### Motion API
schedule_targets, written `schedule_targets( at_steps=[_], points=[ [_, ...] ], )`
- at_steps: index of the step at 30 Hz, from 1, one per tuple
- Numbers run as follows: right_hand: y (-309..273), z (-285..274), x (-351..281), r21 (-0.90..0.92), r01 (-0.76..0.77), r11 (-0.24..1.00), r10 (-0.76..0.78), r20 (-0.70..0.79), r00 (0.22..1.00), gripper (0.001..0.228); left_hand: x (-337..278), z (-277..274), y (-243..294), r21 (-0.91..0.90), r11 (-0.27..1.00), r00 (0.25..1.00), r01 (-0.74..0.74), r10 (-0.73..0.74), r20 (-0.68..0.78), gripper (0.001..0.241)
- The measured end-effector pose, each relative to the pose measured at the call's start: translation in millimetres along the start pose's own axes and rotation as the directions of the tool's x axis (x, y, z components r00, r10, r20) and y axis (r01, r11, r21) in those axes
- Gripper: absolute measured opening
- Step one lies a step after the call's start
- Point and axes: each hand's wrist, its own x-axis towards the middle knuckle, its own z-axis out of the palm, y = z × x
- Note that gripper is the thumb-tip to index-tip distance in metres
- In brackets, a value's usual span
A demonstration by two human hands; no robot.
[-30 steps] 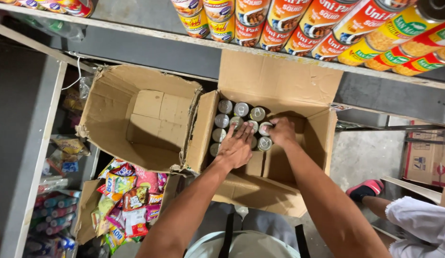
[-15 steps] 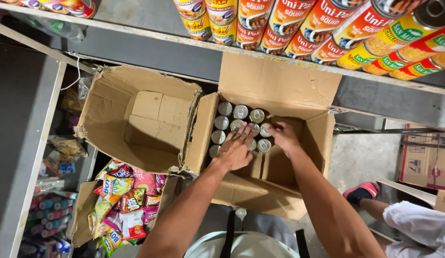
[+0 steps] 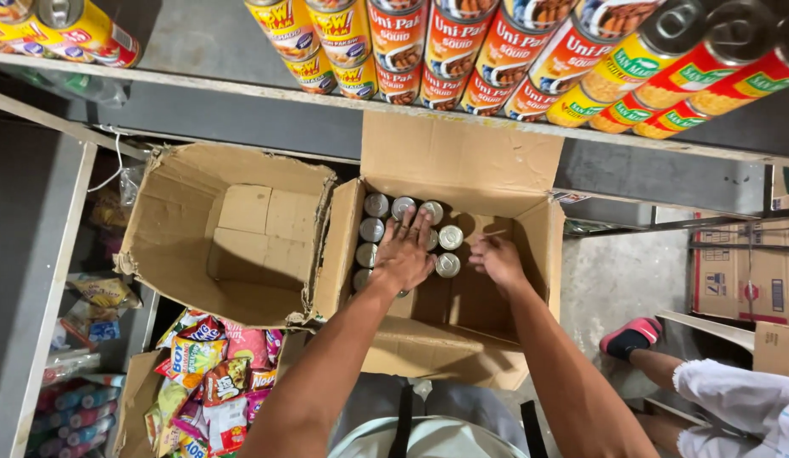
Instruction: Transferring and organizing canned food items from a grocery shelf into a cardboard box.
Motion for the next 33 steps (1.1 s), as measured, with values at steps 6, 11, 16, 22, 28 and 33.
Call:
schedule_targets(
  at_steps=[6,11,16,22,28,33],
  points=[
    [-57,10,-42,0.009,0.066,0.998,-0.066,0.001,0.998,0.036,-6,-12,13,-0.07,0.997,0.998,0.04,-0.037,0.048,0.087],
    [-139,11,-102,0.031,0.196,0.98,-0.198,0.048,0.979,0.039,-27,-33,33,-0.225,0.973,0.973,-0.051,-0.001,-0.229,0.069],
    [-198,-14,-136,0.069,0.364,0.929,-0.369,0.091,0.925,0.037,-53,-108,69,-0.557,0.806,0.885,-0.198,-0.097,-0.455,0.026],
    [-260,-67,-198,0.047,0.61,0.791,-0.612,0.039,0.79,0.029,-71,-190,114,-0.474,0.662,0.667,-0.58,0.054,-0.743,0.019],
    [-316,-136,-273,-0.056,0.76,0.648,-0.738,-0.292,0.608,0.027,-81,-268,174,-0.389,0.548,0.537,-0.741,0.135,-0.833,0.022],
    [-357,-172,-311,-0.212,0.903,0.375,-0.877,-0.395,0.272,0.043,-68,-338,226,-0.116,0.464,0.223,-0.878,0.182,-0.958,0.042]
  ],
)
